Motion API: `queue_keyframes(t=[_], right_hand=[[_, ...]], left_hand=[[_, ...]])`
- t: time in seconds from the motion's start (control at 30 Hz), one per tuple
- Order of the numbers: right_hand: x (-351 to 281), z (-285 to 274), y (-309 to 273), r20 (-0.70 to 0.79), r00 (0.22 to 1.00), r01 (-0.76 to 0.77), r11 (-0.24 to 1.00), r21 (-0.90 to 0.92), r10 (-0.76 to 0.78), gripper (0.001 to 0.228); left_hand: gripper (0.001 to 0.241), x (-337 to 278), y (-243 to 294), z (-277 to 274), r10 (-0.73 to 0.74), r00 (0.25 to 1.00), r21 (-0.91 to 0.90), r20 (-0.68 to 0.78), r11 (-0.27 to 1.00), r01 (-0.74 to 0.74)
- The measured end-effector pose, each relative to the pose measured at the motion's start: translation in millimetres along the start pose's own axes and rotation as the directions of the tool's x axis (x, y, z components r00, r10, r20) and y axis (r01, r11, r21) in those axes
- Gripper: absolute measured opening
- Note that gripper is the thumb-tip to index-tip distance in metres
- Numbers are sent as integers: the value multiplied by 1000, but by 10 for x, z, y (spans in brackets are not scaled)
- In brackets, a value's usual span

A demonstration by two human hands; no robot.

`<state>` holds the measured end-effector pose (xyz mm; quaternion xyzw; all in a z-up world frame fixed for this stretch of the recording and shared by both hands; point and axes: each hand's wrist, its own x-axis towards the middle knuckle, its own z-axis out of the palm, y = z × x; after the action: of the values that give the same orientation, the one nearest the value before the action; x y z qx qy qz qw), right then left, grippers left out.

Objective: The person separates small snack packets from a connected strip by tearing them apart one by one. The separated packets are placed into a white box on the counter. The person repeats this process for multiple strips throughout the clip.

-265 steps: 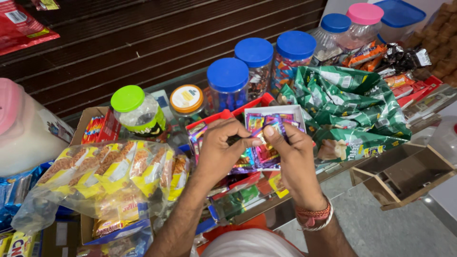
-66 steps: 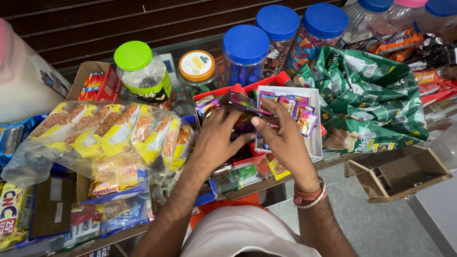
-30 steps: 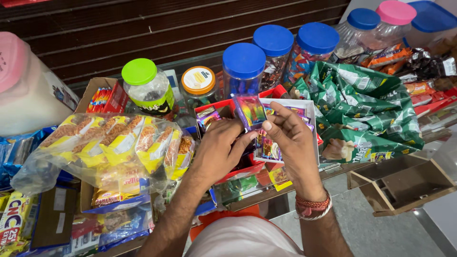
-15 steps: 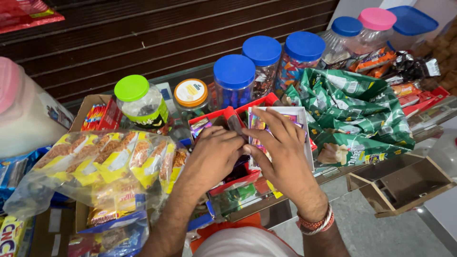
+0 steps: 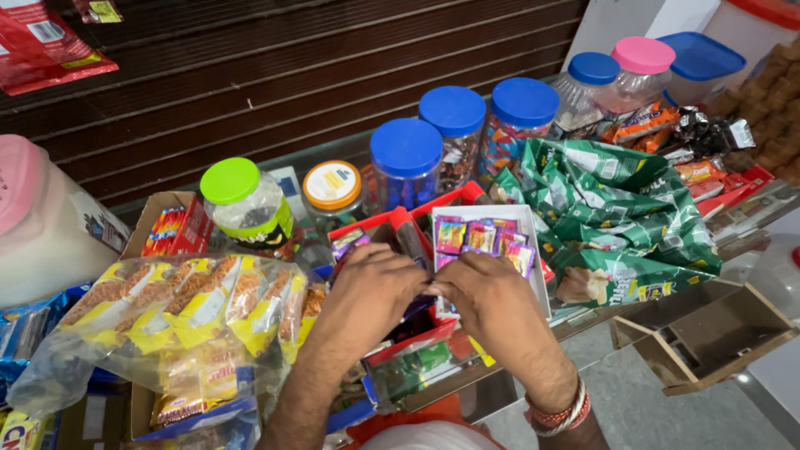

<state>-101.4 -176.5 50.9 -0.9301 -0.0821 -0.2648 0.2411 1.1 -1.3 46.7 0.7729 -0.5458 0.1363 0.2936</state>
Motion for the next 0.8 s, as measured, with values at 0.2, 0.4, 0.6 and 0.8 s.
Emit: queue_keyframes(t=[0.2, 0.4, 0.6, 0.8], right_hand=[[29, -31, 6, -43, 999, 26, 990, 136, -20, 9], [76, -36, 3, -60, 998, 20, 982, 187, -9, 12], [69, -81, 3, 29, 996, -93, 969, 230, 88, 21], [31, -41, 31, 12, 991, -130, 979, 154, 130, 19]], left_hand=[[9, -26, -6, -60, -1, 999, -69, -34, 998, -1], [18, -5, -17, -62, -15, 999, -66, -52, 998, 11], [10, 19, 3, -50, -60, 997, -58, -58, 997, 56], [9, 42, 55, -37, -75, 995, -51, -59, 996, 72]])
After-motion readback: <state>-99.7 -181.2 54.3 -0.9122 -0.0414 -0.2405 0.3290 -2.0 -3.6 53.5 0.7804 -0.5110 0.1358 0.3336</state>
